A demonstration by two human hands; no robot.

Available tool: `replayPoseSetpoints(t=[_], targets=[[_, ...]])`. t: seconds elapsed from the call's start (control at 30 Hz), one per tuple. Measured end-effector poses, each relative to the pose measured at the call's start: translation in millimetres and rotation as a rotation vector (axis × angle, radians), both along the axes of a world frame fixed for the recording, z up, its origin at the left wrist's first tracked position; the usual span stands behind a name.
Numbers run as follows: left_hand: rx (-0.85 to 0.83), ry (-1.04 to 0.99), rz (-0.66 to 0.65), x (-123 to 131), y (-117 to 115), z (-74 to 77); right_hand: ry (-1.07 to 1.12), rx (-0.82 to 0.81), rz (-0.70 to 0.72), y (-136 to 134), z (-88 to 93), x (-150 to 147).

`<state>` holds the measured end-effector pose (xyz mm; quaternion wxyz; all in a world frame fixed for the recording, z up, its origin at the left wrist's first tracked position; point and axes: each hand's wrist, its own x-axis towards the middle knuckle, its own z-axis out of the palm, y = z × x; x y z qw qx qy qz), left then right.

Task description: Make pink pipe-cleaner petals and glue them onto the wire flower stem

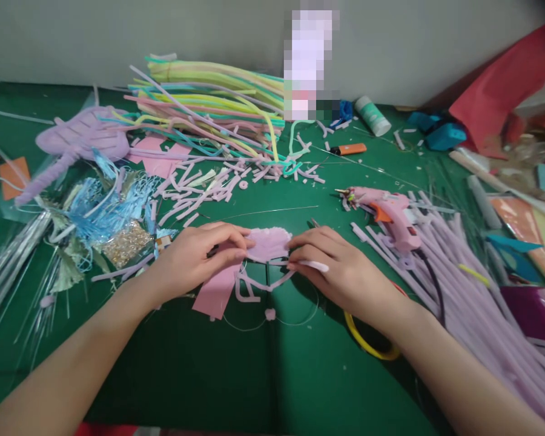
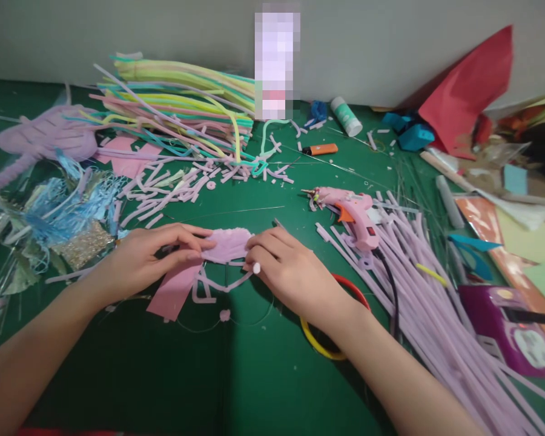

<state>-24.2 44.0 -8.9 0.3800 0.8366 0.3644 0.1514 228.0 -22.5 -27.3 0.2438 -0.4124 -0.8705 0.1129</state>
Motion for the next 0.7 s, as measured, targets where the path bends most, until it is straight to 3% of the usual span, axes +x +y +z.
replayPoseSetpoints(t=[0.27,0.47,0.7], targets=[[0.079,-0.006,0.005,4.8,-3.6,-0.8,-0.114,0.029,-0.004,7.2,0.6,-7.9],[0.109,-0.002,0.087,16.4,-9.0,-3.3,-0.258,0.049,0.045,16.2,9.9,-8.9],[0.154,-0.099,0.077,22.6,-10.8,-4.1,-0.366,0.026,0.026,19.3,19.9,-8.3]])
